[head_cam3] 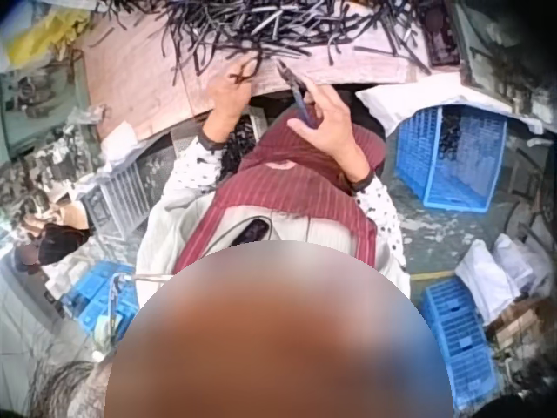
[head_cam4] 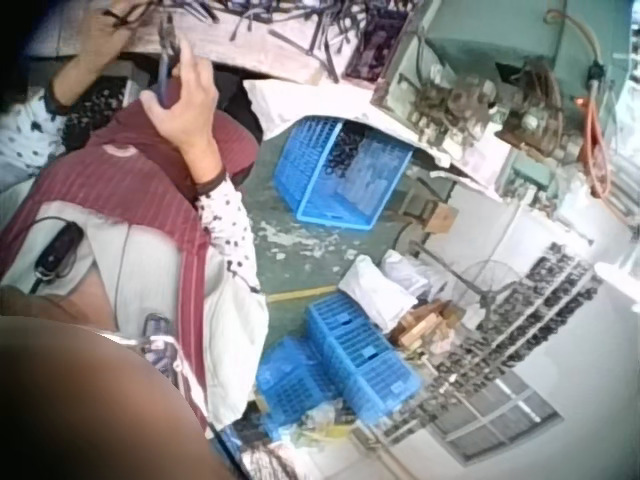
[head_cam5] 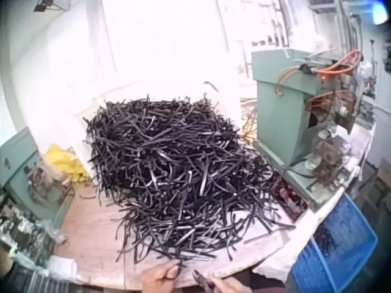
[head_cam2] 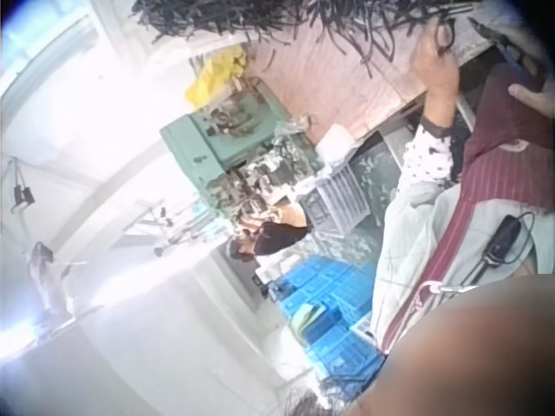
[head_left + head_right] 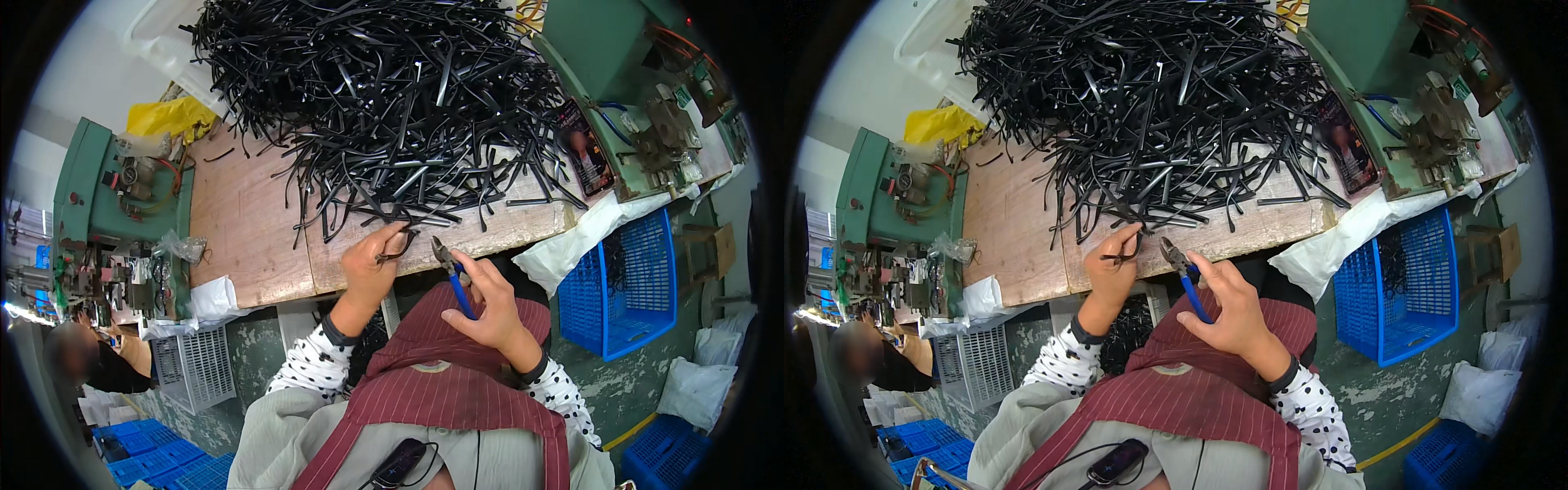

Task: The person repeatedly picks up black cables from a pile on a wooden table and uses blue-handled pliers to cut the ends. The cut pieces are dropped back onto the table. The task continues throughout the clip with no change in method or destination for the cut pieces.

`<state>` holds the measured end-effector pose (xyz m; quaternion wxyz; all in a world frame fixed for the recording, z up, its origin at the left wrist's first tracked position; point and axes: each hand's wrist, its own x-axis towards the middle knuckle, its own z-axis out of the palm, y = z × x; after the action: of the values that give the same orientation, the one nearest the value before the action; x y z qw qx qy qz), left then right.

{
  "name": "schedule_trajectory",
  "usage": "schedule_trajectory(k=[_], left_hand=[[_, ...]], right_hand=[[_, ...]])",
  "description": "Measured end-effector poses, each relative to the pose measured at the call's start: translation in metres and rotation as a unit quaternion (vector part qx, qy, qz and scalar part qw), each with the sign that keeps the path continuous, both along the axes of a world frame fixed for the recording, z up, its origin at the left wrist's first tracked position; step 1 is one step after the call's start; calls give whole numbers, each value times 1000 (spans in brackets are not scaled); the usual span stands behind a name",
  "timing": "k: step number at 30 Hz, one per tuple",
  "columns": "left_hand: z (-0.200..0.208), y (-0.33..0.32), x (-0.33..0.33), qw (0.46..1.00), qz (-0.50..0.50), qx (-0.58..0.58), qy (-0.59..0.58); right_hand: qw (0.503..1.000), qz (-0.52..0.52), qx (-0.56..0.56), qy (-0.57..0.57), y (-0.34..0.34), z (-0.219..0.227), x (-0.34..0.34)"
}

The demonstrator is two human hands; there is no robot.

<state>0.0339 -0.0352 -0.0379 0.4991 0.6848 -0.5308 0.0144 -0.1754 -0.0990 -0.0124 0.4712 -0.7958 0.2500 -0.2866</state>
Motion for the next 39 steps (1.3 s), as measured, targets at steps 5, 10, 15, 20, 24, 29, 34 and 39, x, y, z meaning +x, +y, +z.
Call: schedule_trajectory(k=[5, 10, 15, 20, 24, 29, 34, 39], left_hand=[[7, 10, -14, 836, -28, 39, 547], [38, 29, -7, 699, -103, 49, 706], [45, 36, -8, 702, -106, 55, 702], [40, 25, 4, 703, -138, 28, 697], [41, 18, 6, 676, -224, -2, 702], [43, 19, 6, 673, -231, 18, 702], [44, 18, 7, 673, -234, 37, 700], [35, 20, 3, 664, -237, 0, 709]], right_hand=[[1000, -4, 13, 12, 2, -2, -2], [1000, 9, -19, -13, 5, -2, 3], [1000, 3, -21, 4, 5, -2, 1], [987, 22, -150, 48, 15, 10, 1], [973, 27, -217, 76, 21, 16, 4], [967, 24, -239, 89, 20, 18, 5], [962, 29, -249, 104, 20, 19, 5], [964, 29, -246, 95, 21, 17, 4]])
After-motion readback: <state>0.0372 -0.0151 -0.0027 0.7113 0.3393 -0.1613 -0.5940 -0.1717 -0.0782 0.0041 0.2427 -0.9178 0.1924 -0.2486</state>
